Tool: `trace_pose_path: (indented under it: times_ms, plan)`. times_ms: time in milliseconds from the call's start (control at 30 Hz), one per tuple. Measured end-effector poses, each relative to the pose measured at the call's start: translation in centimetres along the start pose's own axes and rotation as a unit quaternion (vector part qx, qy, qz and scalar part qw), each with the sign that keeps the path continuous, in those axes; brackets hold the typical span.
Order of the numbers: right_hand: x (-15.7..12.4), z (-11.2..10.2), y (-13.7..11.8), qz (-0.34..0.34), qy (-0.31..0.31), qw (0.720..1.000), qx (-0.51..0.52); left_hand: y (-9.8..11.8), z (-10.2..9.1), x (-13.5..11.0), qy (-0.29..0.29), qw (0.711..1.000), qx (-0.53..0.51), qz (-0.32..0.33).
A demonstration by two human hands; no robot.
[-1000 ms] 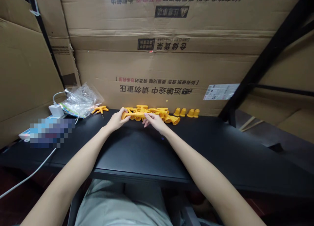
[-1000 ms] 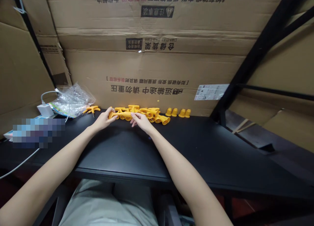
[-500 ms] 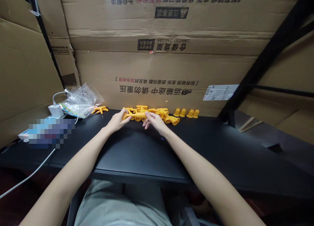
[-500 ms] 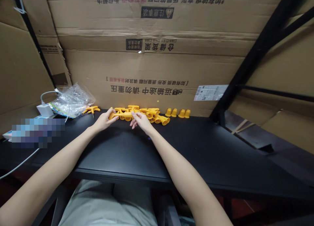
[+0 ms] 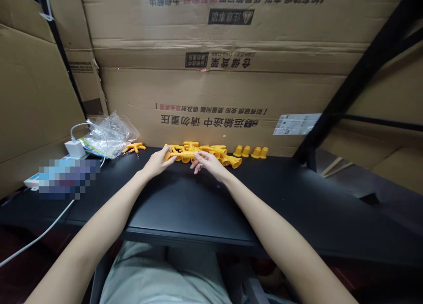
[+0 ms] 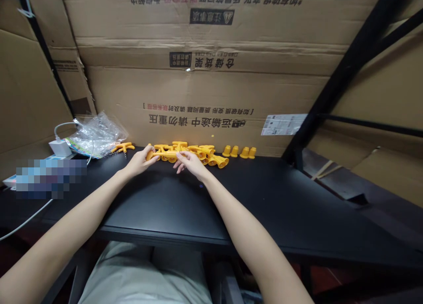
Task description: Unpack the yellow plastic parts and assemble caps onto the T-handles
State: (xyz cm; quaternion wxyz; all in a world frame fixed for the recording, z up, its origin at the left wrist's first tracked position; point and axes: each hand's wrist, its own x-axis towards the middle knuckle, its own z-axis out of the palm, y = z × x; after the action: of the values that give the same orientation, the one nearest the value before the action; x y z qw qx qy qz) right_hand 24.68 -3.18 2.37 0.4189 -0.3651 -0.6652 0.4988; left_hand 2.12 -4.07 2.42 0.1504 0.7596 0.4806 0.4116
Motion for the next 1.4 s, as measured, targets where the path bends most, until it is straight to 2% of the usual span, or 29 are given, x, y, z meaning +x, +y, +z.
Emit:
trace_pose_path:
  times_ms: [233, 467, 667, 867, 1033, 1233, 1333, 1400]
  plan:
    - [-0.2, 0.8, -0.7, 0.025, 0.058, 0.998, 0.019, 0.0, 0.1, -0.1, 0.013, 1.000, -0.006, 0.019]
    - [0.0, 1.6, -0.9, 0.094, 0.114, 0.984, 0.098, 0.4, 0.2, -0.3, 0.025, 0.999, -0.025, 0.028]
    - [0.1, 1.9, -1.3, 0.170, 0.095, 0.969, 0.155, 0.2, 0.4, -0.3, 0.024, 0.999, 0.004, 0.043]
    - [0.0, 2.0, -2.0, 0.183, 0.078, 0.950, 0.241, -0.3, 0.5, -0.2, 0.019, 0.996, 0.052, 0.063]
    - [0.4, 1.9, -2.0, 0.203, 0.077, 0.942, 0.256, -0.5, 0.5, -0.2, 0.003, 0.991, 0.115, 0.069]
    - [0.8, 1.9, -2.4, 0.215, 0.088, 0.930, 0.285, -0.3, 0.4, -0.3, -0.008, 0.990, 0.125, 0.063]
    - [1.5, 1.8, -3.0, 0.196, 0.098, 0.937, 0.273, -0.5, 0.4, -0.3, 0.017, 0.992, 0.106, 0.061]
    - [2.3, 1.6, -3.1, 0.156, 0.120, 0.951, 0.240, -0.9, 0.4, -0.2, 0.040, 0.993, 0.102, 0.051]
